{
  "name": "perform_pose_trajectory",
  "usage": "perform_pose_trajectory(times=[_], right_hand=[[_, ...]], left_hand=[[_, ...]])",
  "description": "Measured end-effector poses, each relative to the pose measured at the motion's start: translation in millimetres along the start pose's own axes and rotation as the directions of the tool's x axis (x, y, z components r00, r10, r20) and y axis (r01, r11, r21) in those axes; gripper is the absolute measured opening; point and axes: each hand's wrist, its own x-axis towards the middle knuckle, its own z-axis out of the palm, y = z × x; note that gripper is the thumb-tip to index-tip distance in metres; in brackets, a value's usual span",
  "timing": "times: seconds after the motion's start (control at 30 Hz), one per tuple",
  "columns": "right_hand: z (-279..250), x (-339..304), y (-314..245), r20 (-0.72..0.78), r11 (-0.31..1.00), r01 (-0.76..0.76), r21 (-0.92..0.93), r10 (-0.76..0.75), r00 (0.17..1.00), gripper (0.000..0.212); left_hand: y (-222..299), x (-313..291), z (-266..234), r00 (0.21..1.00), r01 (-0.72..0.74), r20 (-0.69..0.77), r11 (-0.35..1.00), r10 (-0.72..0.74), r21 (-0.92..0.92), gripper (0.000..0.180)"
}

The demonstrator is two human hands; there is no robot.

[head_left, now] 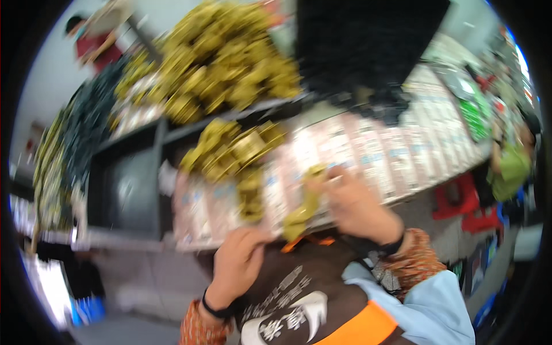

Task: The person assembles yellow plastic toy truck bodies by inserting black wheels into the chassis. They repeatedly pick up a truck body, attach wheels one by one, and place the completed unit into a black bin. The process is repetitive and performed by hand without tools.

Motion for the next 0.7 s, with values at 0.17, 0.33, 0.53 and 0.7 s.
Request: perform_pose_trajectory(times=[0.17, 0.33, 0.53, 0.7], right_hand=[[42, 11, -4, -0.024, 0.969, 0.2, -0.144, -0.206, 0.978, 0.046], [44, 2, 24, -0.108, 0.972, 0.237, 0.008, -0.234, 0.966, 0.036], [17, -2, 28, -0.39, 0.856, 0.401, 0.325, -0.266, 0.882, 0.034], [45, 14, 17, -0.282, 0.88, 0.455, 0.133, -0.407, 0.869, 0.055]], left_hand=[[10, 16, 10, 0.987, 0.148, -0.061, 0.988, -0.15, -0.04, 0.018], [17, 40, 16, 0.984, 0.106, 0.142, 0.994, -0.109, 0.03, 0.024], [13, 48, 24, 0.909, 0.412, 0.236, 0.666, -0.343, -0.621, 0.044], [-54, 37, 46, 0.857, 0.456, 0.39, 0.144, -0.336, -0.878, 0.067]])
